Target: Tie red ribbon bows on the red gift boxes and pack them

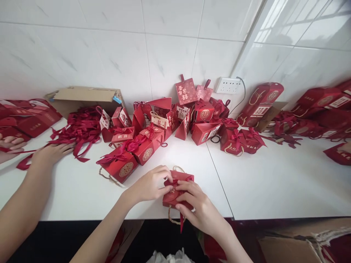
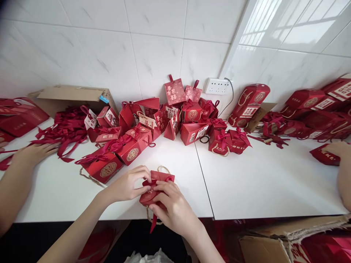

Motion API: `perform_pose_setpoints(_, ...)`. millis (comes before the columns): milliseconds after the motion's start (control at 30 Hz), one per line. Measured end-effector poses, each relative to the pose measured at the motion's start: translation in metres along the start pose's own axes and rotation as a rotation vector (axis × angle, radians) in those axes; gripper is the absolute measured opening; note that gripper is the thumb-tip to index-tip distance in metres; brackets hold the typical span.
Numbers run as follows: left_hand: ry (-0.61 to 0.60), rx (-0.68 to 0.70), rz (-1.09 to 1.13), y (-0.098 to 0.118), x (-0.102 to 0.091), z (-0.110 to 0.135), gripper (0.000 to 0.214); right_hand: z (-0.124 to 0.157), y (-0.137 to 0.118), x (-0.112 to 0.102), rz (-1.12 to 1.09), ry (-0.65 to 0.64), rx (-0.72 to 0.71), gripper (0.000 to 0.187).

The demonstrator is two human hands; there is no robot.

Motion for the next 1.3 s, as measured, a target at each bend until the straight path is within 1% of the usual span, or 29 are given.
perform_pose_setpoints(100,0.011,0.000,-0.034,0.001,0.000,-0.001,0.013,0.000,0.008,-0.006,-0.086,-0.017,0.054,0.009)
perform_pose_setpoints(233,0.051,-0.037,0.082,0.001,0.002,-0.005,0.011,-0.005,0.020,-0.010,-0.163,0.002,0.088,0.022)
perform_pose_setpoints(367,0.079,-0.163,0.225,-0.001,0.012,-0.006,0.011,-0.010,0.026,-0.013,-0.212,-0.019,0.054,0.028)
perform_pose_setpoints(500,0.097,-0.274,0.392,-0.002,0.021,-0.006,0.016,-0.008,0.021,-0.016,-0.158,-0.086,0.067,0.024)
perform_pose_setpoints(600,0.037,-0.340,0.527,-0.001,0.025,-0.008,0.025,-0.003,0.017,-0.014,-0.084,-0.081,0.085,0.021)
perform_pose_setpoints(700,-0.024,-0.400,0.629,-0.002,0.027,-0.010,0.030,0.001,0.020,-0.009,-0.060,-0.057,0.113,0.022)
perform_pose_setpoints(800,-0.059,-0.413,0.722,-0.003,0.029,-0.012,0.032,0.004,0.023,-0.006,-0.060,-0.040,0.128,0.022)
perform_pose_setpoints(933,-0.108,-0.413,0.849,-0.002,0.035,-0.013,0.035,0.005,0.024,-0.006,-0.056,-0.033,0.114,0.022)
perform_pose_setpoints(1033,-0.128,-0.421,0.865,-0.004,0.037,-0.011,0.035,0.005,0.023,-0.006,-0.059,-0.025,0.099,0.022)
perform_pose_setpoints(1100,-0.113,-0.438,0.859,-0.007,0.037,-0.009,0.035,0.005,0.024,-0.006,-0.063,-0.019,0.103,0.022)
perform_pose_setpoints(1300,0.024,-0.470,0.771,-0.013,0.027,-0.003,0.030,0.007,0.024,-0.005,-0.008,-0.018,0.098,0.020)
Point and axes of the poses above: each hand's wrist, its own z-axis away from the middle knuckle, its own x-axis out of the palm, y = z × x, the point moved 5 cm from there along -z, towards the middle knuckle, and after that the axes turned 3 degrees about x, right-handed, at the moved point
